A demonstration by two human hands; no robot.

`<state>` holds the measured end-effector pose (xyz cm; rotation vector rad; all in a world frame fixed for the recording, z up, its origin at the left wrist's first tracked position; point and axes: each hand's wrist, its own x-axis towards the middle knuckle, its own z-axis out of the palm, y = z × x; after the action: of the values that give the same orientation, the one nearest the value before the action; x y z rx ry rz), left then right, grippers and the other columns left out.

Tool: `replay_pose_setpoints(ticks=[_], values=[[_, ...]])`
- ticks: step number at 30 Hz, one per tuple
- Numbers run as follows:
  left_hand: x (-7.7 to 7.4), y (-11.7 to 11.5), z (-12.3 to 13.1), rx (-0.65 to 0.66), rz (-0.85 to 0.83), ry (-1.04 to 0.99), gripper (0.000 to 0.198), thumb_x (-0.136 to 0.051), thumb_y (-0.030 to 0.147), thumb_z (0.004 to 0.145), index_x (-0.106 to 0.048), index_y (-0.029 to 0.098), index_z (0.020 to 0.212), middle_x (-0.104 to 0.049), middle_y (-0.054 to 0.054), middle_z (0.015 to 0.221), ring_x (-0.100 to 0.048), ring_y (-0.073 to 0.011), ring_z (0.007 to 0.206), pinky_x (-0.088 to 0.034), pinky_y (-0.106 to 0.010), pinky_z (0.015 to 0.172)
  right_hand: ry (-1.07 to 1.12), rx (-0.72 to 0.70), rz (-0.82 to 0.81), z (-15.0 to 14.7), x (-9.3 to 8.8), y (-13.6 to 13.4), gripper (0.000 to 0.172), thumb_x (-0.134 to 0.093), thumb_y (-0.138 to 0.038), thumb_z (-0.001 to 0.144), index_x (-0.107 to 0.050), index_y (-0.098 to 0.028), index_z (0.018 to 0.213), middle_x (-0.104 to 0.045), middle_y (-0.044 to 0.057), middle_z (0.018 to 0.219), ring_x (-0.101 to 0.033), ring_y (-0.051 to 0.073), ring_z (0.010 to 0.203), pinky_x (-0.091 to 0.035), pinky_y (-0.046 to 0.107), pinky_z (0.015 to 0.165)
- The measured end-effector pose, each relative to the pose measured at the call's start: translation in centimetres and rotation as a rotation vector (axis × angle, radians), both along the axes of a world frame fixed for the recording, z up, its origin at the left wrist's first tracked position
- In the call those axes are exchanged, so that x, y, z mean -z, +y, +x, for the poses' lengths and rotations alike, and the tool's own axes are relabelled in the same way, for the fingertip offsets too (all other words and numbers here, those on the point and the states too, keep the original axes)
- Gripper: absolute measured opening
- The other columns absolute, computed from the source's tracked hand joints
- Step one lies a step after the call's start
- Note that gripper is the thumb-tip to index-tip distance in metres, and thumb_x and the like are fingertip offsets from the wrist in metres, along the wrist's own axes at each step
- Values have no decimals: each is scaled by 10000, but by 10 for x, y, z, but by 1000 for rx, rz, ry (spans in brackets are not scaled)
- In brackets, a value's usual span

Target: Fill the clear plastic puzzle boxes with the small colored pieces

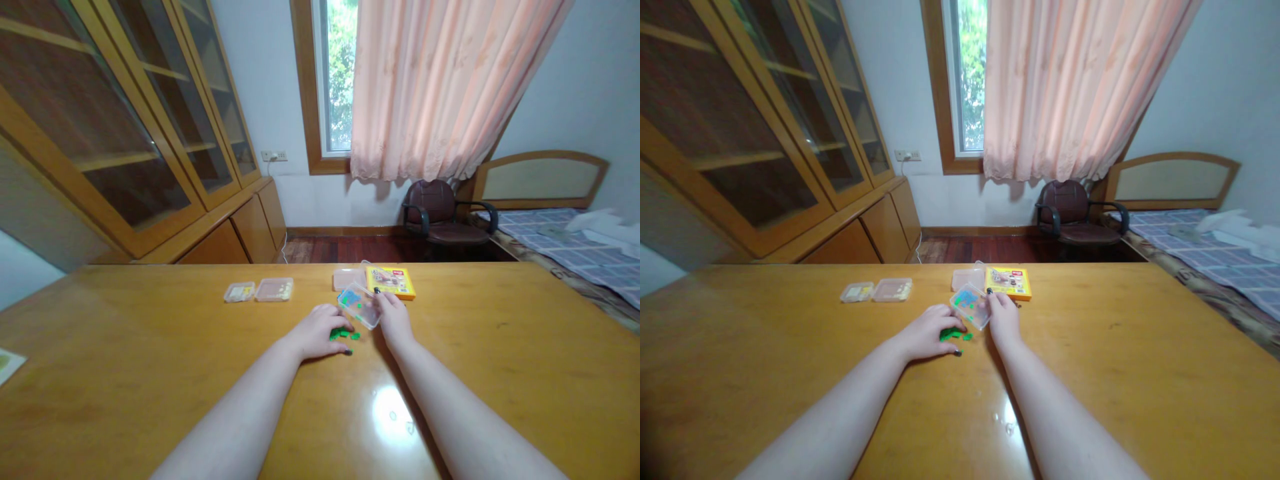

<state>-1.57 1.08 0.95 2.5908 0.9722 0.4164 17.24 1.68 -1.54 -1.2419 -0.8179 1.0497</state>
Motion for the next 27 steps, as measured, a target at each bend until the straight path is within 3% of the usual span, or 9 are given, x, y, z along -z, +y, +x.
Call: replay_pose_setpoints(ticks=[4,7,27], values=[[4,2,1,-24,3,12,171,-578,360,777,-644,283,916,-579,-10,896,-509,-162,893,-364,-283,809,-5,-2,2,0,1,1,271,-598,-445,637,-560,-179,601,-602,6,570,-499,146,542,-372,253,542],[5,4,1,-30,6,16,128,-566,314,792,-640,265,885,-588,-1,896,-514,-151,888,-364,-270,807,-16,-1,7,1,1,1,282,-596,-456,636,-561,-178,600,-603,7,572,-500,146,545,-367,252,545],[12,10,-2,-19,38,-13,182,-509,335,834,-649,262,925,-629,-6,906,-553,-141,875,-392,-260,799,-27,-11,6,1,1,-1,289,-590,-463,642,-554,-179,606,-607,14,585,-491,143,539,-361,247,527]])
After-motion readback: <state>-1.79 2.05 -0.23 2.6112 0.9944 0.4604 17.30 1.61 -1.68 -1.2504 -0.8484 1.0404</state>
